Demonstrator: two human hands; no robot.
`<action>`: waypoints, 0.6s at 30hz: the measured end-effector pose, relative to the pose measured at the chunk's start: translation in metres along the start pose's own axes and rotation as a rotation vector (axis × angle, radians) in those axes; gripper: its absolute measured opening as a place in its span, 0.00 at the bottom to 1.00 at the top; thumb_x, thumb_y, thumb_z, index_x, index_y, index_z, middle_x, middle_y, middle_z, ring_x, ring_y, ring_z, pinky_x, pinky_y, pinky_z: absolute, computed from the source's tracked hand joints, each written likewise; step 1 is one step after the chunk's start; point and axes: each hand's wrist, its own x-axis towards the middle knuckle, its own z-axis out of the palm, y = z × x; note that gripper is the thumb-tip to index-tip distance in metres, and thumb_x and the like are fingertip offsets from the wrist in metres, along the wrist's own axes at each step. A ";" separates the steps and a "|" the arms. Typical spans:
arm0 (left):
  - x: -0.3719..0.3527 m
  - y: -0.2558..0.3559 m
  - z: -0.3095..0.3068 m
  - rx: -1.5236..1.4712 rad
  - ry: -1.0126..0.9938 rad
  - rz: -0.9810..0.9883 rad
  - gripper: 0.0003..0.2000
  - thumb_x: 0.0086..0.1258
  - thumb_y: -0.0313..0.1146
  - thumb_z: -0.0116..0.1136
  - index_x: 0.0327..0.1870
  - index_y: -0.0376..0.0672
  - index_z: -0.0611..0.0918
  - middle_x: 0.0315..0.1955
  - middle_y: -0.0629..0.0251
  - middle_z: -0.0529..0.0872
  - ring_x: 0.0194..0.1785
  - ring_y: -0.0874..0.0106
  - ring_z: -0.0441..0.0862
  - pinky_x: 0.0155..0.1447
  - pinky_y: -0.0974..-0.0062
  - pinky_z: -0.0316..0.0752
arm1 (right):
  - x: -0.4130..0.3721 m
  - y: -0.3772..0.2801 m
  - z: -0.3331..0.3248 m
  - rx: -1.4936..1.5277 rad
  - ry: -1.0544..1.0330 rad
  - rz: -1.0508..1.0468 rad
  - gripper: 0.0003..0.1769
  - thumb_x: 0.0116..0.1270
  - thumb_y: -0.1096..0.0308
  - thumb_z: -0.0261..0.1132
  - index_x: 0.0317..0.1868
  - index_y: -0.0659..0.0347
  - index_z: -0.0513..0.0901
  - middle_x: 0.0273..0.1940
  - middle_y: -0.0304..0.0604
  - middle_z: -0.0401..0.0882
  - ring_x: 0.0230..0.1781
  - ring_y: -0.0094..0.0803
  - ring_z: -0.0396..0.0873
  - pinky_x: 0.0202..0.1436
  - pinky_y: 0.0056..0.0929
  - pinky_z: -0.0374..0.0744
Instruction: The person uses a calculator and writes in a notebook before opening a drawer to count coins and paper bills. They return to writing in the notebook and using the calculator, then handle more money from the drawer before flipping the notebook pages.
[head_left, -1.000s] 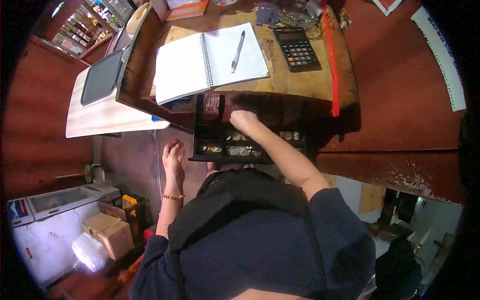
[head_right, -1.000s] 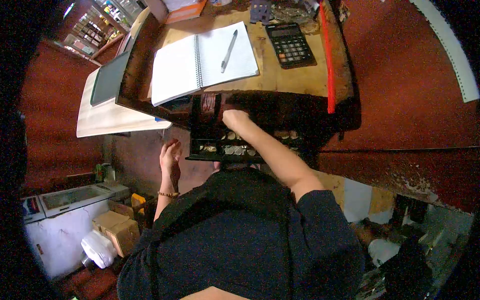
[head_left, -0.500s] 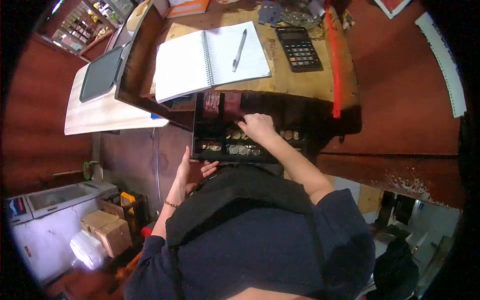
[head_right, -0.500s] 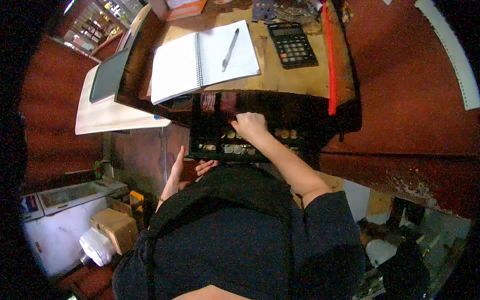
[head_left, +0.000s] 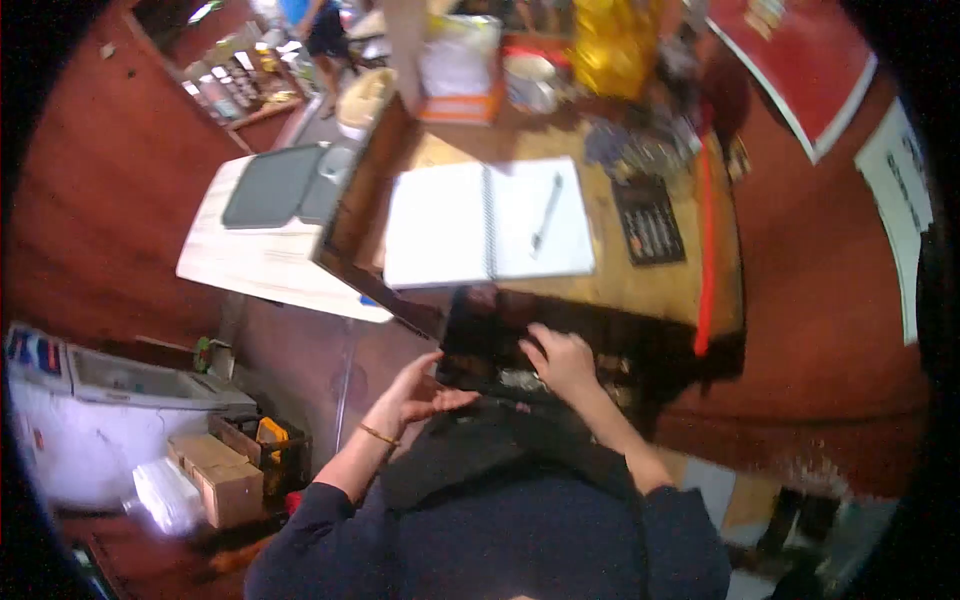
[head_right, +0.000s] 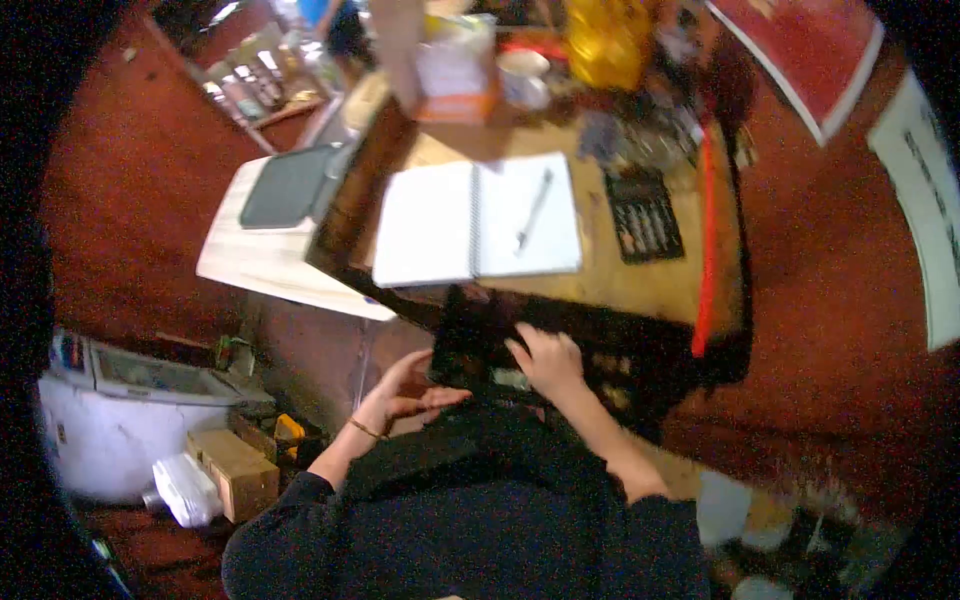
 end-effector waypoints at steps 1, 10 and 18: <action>0.020 0.007 -0.016 -0.086 -0.038 -0.055 0.37 0.69 0.47 0.49 0.66 0.26 0.48 0.57 0.21 0.58 0.59 0.35 0.67 0.61 0.50 0.72 | -0.003 -0.004 -0.005 0.092 -0.028 -0.040 0.16 0.63 0.54 0.61 0.39 0.58 0.80 0.27 0.50 0.82 0.28 0.46 0.81 0.33 0.41 0.78; 0.044 0.011 0.038 0.114 -0.150 0.310 0.23 0.69 0.39 0.50 0.58 0.31 0.67 0.57 0.42 0.71 0.62 0.47 0.69 0.63 0.55 0.70 | -0.014 0.001 0.024 0.052 -0.510 0.127 0.17 0.62 0.52 0.61 0.35 0.60 0.80 0.32 0.54 0.82 0.36 0.50 0.81 0.39 0.45 0.78; 0.042 0.018 0.047 0.635 -0.423 0.337 0.19 0.74 0.36 0.46 0.61 0.34 0.71 0.58 0.55 0.75 0.61 0.67 0.73 0.65 0.71 0.67 | 0.016 0.077 0.107 0.177 -0.208 0.419 0.24 0.64 0.51 0.58 0.47 0.65 0.80 0.43 0.63 0.79 0.51 0.54 0.76 0.56 0.44 0.73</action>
